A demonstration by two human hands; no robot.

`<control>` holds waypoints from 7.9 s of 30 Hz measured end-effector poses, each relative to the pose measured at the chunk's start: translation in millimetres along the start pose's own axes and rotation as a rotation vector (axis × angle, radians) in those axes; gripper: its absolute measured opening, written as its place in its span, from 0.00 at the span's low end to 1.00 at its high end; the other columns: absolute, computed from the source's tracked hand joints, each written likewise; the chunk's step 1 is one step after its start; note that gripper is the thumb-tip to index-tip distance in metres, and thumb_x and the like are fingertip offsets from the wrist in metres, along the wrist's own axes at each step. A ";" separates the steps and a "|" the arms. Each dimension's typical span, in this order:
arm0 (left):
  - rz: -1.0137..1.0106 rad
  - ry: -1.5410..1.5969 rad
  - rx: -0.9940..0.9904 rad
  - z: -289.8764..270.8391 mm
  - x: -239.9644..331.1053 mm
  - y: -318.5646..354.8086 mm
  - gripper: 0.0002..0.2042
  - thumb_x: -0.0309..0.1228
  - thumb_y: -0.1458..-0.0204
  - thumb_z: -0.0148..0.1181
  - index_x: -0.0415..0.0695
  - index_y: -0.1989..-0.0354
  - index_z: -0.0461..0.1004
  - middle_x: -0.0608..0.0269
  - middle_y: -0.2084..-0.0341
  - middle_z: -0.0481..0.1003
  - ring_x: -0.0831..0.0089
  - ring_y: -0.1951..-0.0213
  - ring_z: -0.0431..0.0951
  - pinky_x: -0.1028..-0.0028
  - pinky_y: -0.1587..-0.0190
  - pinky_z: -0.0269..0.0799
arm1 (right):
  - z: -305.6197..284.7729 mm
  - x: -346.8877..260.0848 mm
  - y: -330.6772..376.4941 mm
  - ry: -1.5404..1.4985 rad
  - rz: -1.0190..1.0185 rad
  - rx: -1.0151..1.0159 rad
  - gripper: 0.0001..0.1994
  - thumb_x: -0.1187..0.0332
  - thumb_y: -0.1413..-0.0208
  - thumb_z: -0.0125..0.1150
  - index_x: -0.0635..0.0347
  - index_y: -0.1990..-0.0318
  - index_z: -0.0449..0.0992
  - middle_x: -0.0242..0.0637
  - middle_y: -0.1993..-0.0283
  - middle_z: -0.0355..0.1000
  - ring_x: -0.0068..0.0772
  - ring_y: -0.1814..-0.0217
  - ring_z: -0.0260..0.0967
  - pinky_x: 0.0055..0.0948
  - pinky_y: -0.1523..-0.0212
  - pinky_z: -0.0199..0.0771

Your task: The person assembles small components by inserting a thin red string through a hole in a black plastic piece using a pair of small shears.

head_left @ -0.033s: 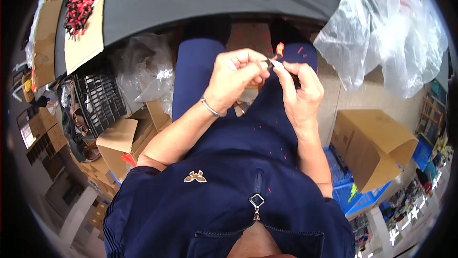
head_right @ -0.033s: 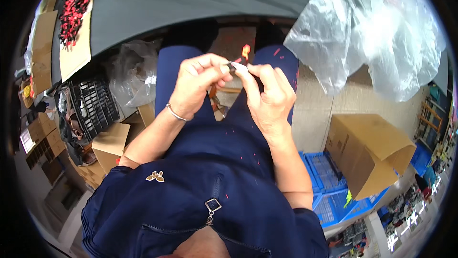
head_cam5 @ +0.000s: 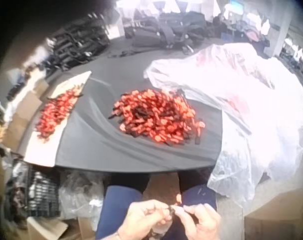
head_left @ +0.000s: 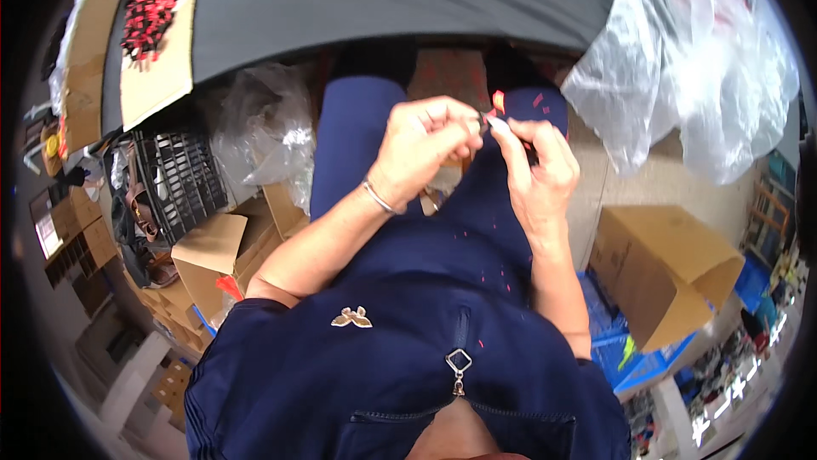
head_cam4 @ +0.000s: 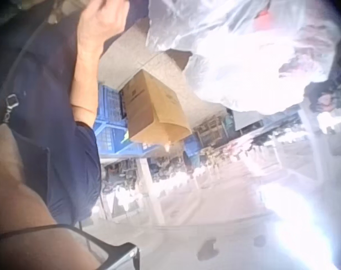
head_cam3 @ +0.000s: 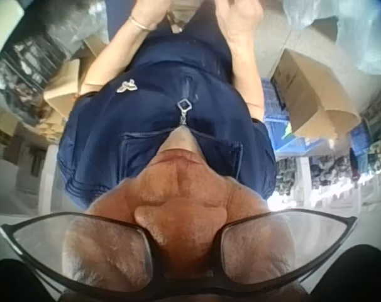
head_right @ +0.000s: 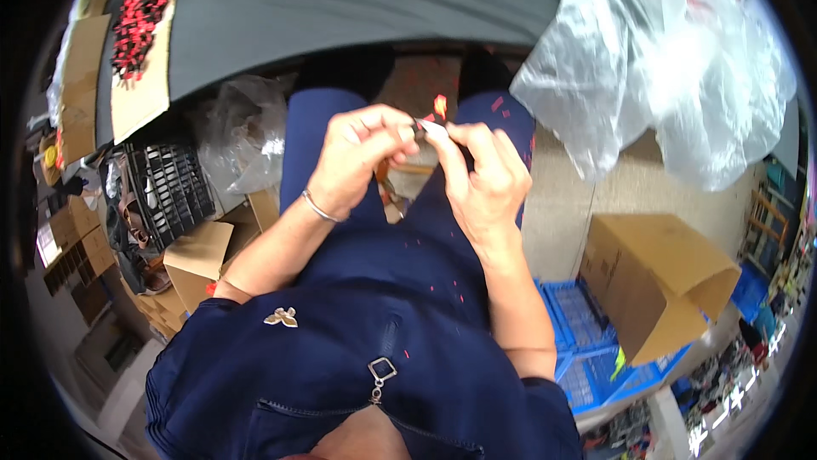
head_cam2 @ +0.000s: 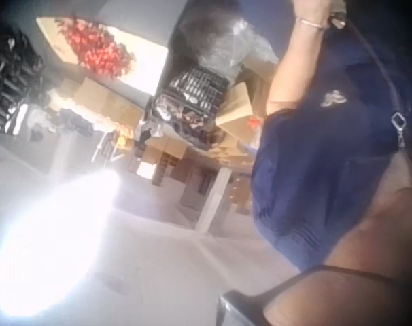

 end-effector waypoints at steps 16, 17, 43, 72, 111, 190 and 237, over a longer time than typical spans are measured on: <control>0.577 0.257 0.316 -139.3 122.4 -42.1 0.21 0.36 0.42 0.49 0.39 0.43 0.63 0.57 0.52 0.72 0.76 0.63 0.74 0.78 0.59 0.71 | 9.0 2.4 -2.5 -0.501 0.475 -0.036 0.07 0.77 0.48 0.61 0.66 0.62 0.72 0.29 0.69 0.71 0.13 0.68 0.65 0.14 0.65 0.67; 0.516 0.055 0.445 -132.4 122.1 -50.2 0.19 0.35 0.43 0.51 0.38 0.46 0.67 0.58 0.55 0.74 0.77 0.65 0.74 0.78 0.60 0.71 | 8.9 3.7 -2.4 -0.502 0.471 -0.033 0.07 0.77 0.48 0.61 0.66 0.62 0.72 0.29 0.69 0.71 0.13 0.68 0.65 0.14 0.65 0.67; 0.233 -0.112 0.115 -38.2 87.7 -24.5 0.07 0.31 0.48 0.57 0.40 0.68 0.75 0.66 0.79 0.75 0.85 0.81 0.70 0.85 0.77 0.65 | 4.4 -21.3 -15.9 -0.498 0.280 0.079 0.11 0.77 0.52 0.66 0.65 0.61 0.74 0.34 0.68 0.74 0.16 0.67 0.69 0.16 0.67 0.69; 0.122 -0.243 -0.040 15.5 43.9 6.2 0.05 0.26 0.52 0.57 0.37 0.72 0.74 0.67 0.80 0.74 0.85 0.77 0.73 0.84 0.75 0.69 | -9.4 -0.2 4.1 -0.897 0.473 -0.099 0.09 0.77 0.52 0.65 0.66 0.62 0.73 0.34 0.66 0.73 0.16 0.66 0.70 0.15 0.64 0.70; 0.027 -0.169 0.024 6.7 20.0 -6.0 0.06 0.27 0.49 0.56 0.38 0.68 0.76 0.67 0.81 0.74 0.86 0.82 0.69 0.86 0.77 0.64 | -10.2 2.7 11.4 -0.368 0.364 0.003 0.09 0.74 0.54 0.68 0.65 0.68 0.75 0.33 0.72 0.74 0.17 0.72 0.69 0.19 0.71 0.70; 0.026 0.068 0.025 -3.3 -1.8 4.7 0.05 0.27 0.48 0.57 0.39 0.67 0.74 0.65 0.76 0.75 0.85 0.76 0.70 0.84 0.71 0.67 | 3.5 -2.4 1.1 0.000 0.009 -0.048 0.08 0.72 0.58 0.69 0.61 0.72 0.75 0.35 0.74 0.74 0.30 0.73 0.71 0.25 0.72 0.70; 0.872 -1.168 0.633 -89.4 144.3 -117.6 0.05 0.28 0.54 0.61 0.40 0.70 0.77 0.62 0.79 0.76 0.79 0.80 0.74 0.79 0.71 0.71 | 15.3 17.4 -5.3 -0.442 0.440 -0.129 0.07 0.77 0.48 0.61 0.66 0.63 0.71 0.32 0.67 0.74 0.14 0.66 0.67 0.15 0.64 0.68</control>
Point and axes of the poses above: each hand's wrist, its own y-axis away from the middle knuckle, its own z-axis out of the palm, x = y × z, the point moved 1 cm from there along -y, towards the middle knuckle
